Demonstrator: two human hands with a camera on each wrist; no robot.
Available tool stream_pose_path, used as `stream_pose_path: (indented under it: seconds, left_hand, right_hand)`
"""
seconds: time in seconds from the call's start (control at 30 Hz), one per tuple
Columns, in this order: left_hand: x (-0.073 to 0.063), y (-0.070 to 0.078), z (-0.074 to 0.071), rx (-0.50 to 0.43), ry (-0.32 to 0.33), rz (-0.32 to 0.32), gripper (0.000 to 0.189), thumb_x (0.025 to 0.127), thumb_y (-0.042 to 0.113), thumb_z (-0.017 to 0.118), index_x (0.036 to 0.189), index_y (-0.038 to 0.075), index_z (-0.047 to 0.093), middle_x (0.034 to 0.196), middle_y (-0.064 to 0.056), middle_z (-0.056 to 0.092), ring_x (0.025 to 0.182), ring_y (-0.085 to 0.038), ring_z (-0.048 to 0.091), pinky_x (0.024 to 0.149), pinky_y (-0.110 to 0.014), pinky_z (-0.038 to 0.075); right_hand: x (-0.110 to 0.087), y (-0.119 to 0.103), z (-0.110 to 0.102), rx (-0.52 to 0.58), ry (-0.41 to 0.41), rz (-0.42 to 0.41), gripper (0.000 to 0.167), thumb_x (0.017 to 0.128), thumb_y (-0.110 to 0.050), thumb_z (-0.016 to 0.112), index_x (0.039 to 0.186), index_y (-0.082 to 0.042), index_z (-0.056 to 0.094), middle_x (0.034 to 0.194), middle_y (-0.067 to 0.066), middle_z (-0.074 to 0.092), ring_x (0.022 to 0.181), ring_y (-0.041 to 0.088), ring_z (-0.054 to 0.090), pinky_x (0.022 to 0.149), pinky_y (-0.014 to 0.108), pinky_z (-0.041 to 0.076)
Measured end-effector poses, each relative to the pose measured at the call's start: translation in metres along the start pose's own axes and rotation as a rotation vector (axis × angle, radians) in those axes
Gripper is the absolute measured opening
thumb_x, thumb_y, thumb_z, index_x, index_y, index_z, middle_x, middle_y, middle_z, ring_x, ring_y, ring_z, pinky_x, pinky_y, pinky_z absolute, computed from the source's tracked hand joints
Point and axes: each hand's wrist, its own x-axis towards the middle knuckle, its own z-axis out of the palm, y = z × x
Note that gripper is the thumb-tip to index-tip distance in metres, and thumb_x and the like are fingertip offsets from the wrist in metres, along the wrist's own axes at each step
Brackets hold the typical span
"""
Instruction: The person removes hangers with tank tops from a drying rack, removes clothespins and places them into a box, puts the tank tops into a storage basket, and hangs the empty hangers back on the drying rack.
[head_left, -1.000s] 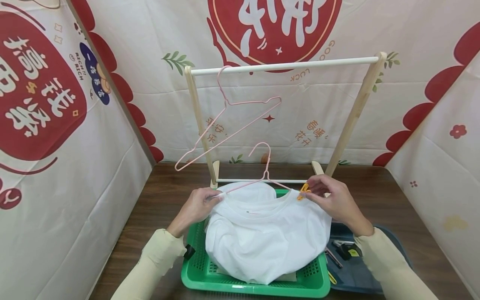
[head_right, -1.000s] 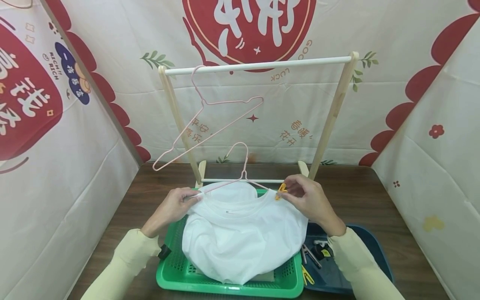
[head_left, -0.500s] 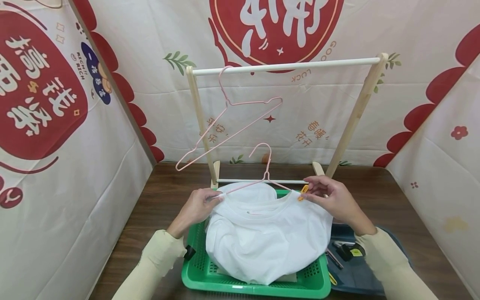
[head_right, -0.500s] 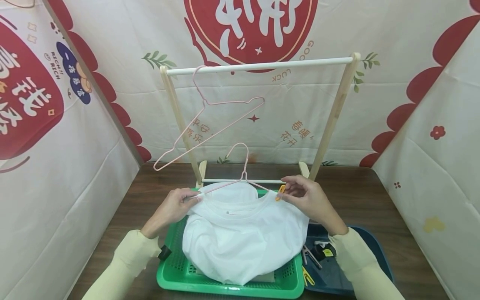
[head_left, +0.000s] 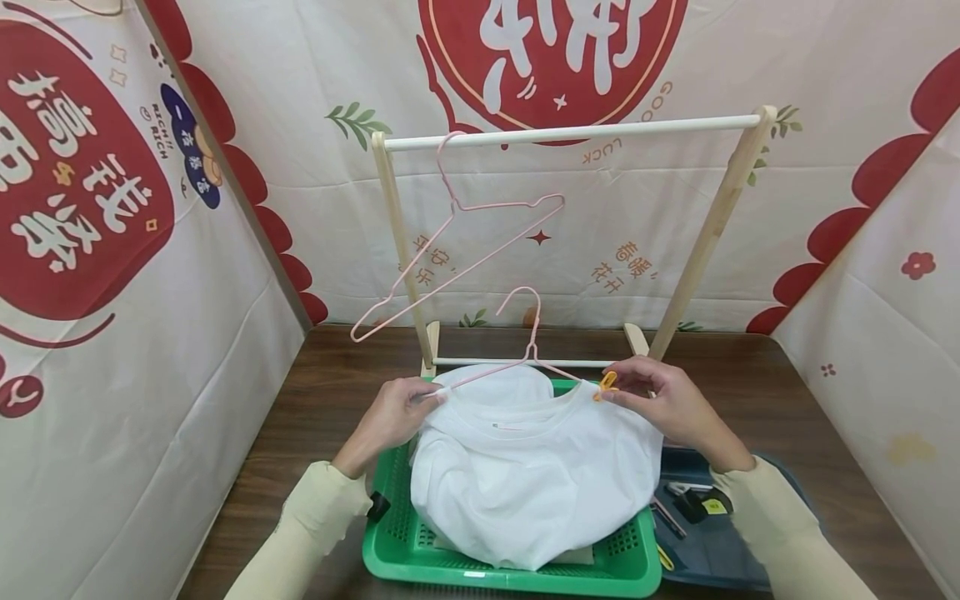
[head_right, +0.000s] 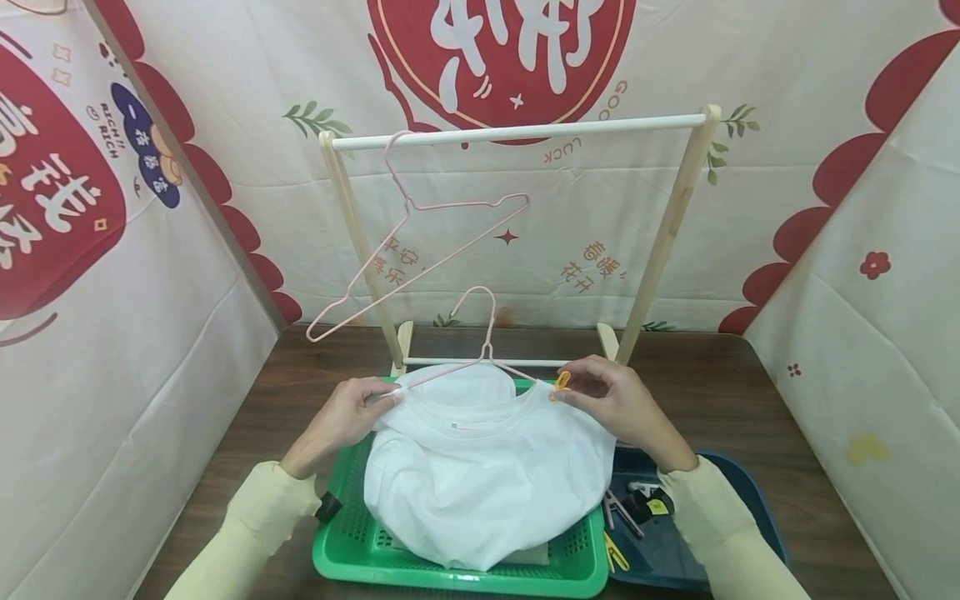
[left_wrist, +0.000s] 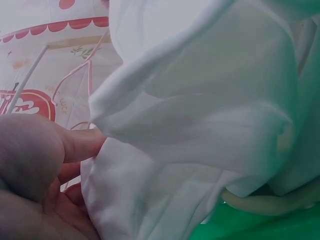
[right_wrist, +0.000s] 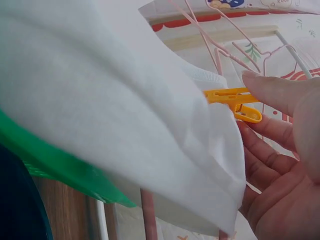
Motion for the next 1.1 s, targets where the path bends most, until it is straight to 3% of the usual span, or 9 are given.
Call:
stream_pose_path:
  seconds: [0.47,1.1]
  left_hand:
    - [-0.004,-0.0034,-0.0019,-0.018,-0.023,-0.027,0.017,0.092,0.012,0.07,0.108,0.008,0.077,0.104,-0.005,0.074,0.097,-0.02,0.067,0.088,-0.045,0.053]
    - [-0.0075,-0.0098,-0.0045,-0.027,-0.065,-0.058,0.02,0.093,0.014,0.069,0.111,0.009,0.076,0.107,-0.004,0.073,0.099,-0.018,0.065,0.087,-0.042,0.053]
  right_hand:
    - [0.0002,-0.0066,0.0024,0.007,-0.001,-0.019,0.024,0.08,0.0,0.08,0.101,-0.008,0.069,0.094,0.005,0.07,0.081,0.005,0.067,0.077,0.013,0.052]
    - [0.0,-0.0076,0.0059,0.007,-0.001,-0.034,0.023,0.081,-0.001,0.079,0.101,-0.008,0.07,0.092,0.003,0.071,0.079,0.006,0.067,0.073,0.015,0.054]
